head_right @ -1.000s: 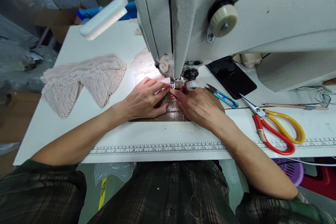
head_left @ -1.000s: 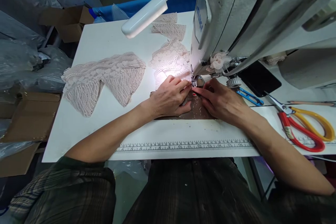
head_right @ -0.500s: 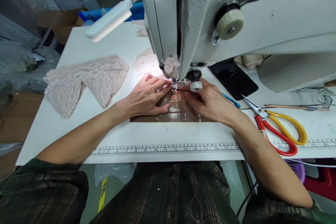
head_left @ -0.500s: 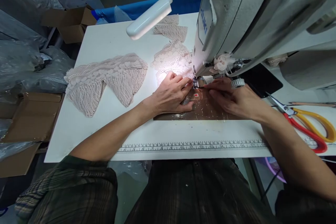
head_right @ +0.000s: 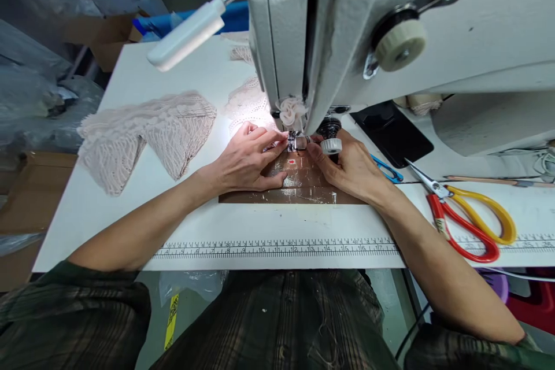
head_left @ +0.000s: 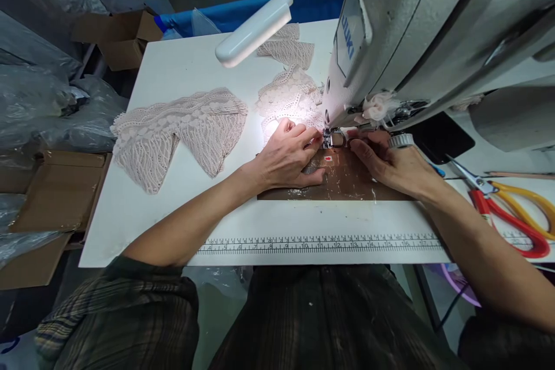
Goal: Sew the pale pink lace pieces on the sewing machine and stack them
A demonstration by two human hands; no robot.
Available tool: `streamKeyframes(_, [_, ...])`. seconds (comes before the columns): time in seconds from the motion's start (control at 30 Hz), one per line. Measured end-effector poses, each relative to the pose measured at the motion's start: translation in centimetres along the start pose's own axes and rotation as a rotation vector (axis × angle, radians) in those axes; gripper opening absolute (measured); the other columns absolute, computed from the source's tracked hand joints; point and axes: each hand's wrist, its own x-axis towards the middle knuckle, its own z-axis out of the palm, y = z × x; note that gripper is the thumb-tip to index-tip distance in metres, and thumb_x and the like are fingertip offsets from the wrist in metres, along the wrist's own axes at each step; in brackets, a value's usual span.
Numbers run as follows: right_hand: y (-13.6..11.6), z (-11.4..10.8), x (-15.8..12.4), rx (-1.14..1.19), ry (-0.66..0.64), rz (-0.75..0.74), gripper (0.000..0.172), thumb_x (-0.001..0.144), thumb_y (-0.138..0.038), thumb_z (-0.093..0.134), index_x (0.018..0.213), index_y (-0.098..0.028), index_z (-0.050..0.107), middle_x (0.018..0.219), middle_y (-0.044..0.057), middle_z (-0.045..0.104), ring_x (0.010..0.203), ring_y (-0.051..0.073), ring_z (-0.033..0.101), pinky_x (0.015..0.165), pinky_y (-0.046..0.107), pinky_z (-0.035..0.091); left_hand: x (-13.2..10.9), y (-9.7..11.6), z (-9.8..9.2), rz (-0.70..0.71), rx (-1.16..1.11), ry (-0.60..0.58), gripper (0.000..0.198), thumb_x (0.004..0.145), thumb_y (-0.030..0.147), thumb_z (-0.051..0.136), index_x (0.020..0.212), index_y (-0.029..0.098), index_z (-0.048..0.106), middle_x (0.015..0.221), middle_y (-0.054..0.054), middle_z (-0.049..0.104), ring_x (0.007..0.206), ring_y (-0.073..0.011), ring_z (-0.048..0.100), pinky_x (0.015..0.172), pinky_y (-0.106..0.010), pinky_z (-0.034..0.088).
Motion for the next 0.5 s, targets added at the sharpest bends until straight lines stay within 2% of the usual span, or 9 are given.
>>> streamKeyframes(0.13, [0.05,0.46,-0.08,-0.045,0.101,0.029,0.041,0.094,-0.051,0.049,0.106,-0.019,0.072,0.102,0.013,0.073,0.087,0.027,0.069,0.077,0.042,0.055,-0.02,0.00,-0.09,-0.031,-0.030,-0.001,0.049,0.096,0.050,0.049,0.120,0.011,0.067,0.121,-0.017,0.063,0.098,-0.0281,0.058,0.084,-0.046,0.043])
streamKeyframes(0.27, [-0.07,0.60,0.00,-0.120,0.131,-0.004,0.033,0.093,-0.042,0.048,0.098,-0.021,0.073,0.091,0.011,0.073,0.080,0.026,0.068,0.072,0.040,0.054,-0.09,-0.06,-0.11,-0.069,-0.080,0.007,0.044,0.095,0.046,0.052,0.121,0.014,0.067,0.124,-0.016,0.064,0.101,-0.0286,0.060,0.086,-0.046,0.044])
streamKeyframes(0.4, [0.40,0.45,0.10,-0.107,0.165,-0.039,0.031,0.093,-0.041,0.049,0.101,-0.022,0.072,0.086,0.007,0.073,0.076,0.024,0.066,0.067,0.036,0.052,-0.13,-0.15,-0.01,-0.119,-0.120,0.046,0.043,0.093,0.038,0.055,0.130,0.016,0.062,0.131,-0.017,0.062,0.113,-0.0325,0.059,0.096,-0.052,0.045])
streamKeyframes(0.5, [0.80,0.24,0.19,-0.092,0.157,-0.007,0.029,0.093,-0.041,0.051,0.095,-0.021,0.072,0.084,0.007,0.072,0.074,0.022,0.064,0.067,0.035,0.050,-0.07,-0.28,0.10,-0.124,-0.147,0.032,0.048,0.097,0.036,0.051,0.139,0.015,0.055,0.142,-0.018,0.058,0.127,-0.0329,0.055,0.109,-0.056,0.041])
